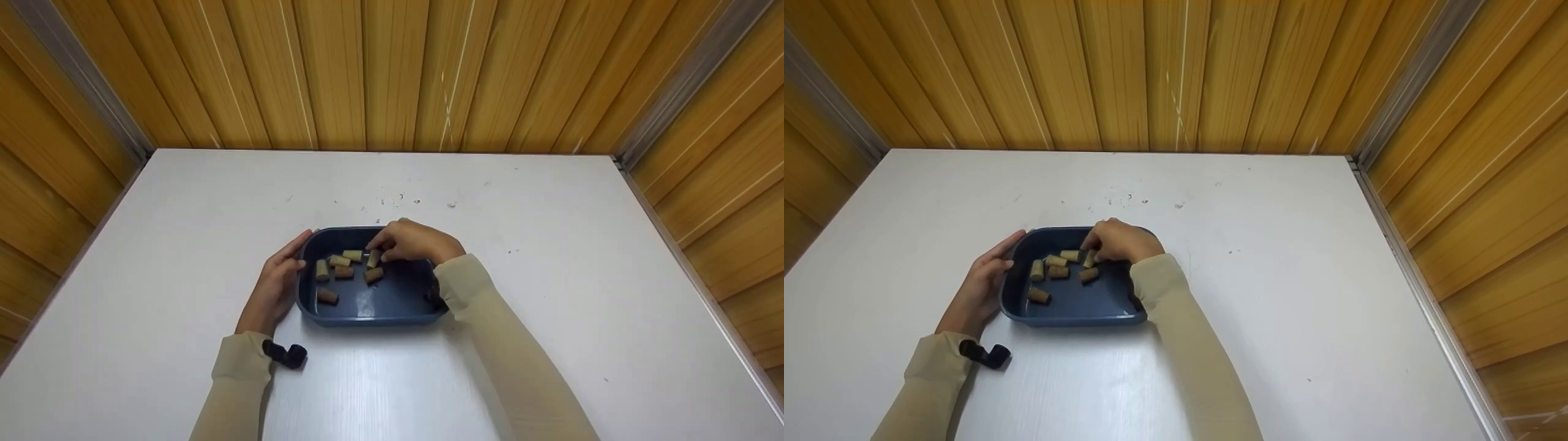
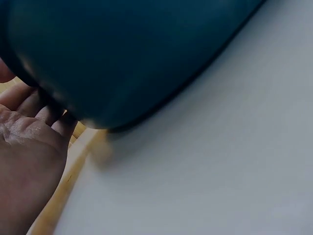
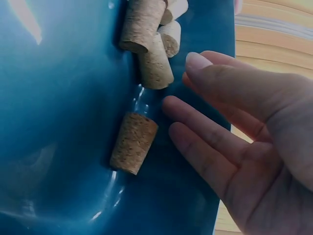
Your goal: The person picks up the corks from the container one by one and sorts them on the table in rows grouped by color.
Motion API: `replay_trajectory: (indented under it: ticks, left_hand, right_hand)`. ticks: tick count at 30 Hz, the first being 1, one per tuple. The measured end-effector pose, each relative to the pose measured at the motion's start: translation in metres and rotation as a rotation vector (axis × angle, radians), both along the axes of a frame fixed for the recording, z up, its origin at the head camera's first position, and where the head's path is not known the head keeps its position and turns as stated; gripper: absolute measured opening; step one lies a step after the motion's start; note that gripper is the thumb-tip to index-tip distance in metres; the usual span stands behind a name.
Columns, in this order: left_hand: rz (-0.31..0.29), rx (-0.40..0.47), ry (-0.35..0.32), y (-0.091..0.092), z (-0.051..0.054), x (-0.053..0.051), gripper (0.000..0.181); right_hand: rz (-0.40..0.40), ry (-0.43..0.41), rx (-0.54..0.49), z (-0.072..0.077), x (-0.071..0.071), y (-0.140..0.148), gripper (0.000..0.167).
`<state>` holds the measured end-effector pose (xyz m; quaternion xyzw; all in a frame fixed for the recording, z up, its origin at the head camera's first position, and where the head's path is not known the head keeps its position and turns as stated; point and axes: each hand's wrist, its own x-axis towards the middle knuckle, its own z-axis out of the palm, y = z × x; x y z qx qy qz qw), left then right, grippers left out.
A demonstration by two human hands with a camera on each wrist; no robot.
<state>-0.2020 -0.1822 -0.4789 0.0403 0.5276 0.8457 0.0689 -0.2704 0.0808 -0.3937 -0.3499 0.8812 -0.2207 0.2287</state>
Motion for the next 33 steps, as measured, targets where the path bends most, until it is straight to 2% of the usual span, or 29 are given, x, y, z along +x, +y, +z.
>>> replay_trajectory:
  ticks: [3,8,15,25,33]
  left_hand:
    - [0.008,-0.018,0.003,0.0,0.0,-0.001,0.064]
    - [0.009,0.0,-0.009,0.001,0.001,0.0,0.064]
    - [0.0,-0.011,-0.012,0.0,0.002,-0.001,0.064]
    - [0.02,-0.036,-0.009,-0.002,0.0,0.002,0.063]
    - [-0.015,-0.014,-0.019,-0.001,0.001,0.0,0.063]
  right_hand:
    - [0.008,0.007,0.008,-0.002,0.001,-0.003,0.037]
    - [0.006,0.024,0.032,-0.007,0.003,-0.007,0.037]
    - [-0.02,0.053,0.031,-0.012,0.006,-0.012,0.034]
    - [0.035,0.172,0.043,-0.019,0.008,-0.015,0.019]
    - [0.044,0.155,0.04,-0.015,0.006,-0.011,0.018]
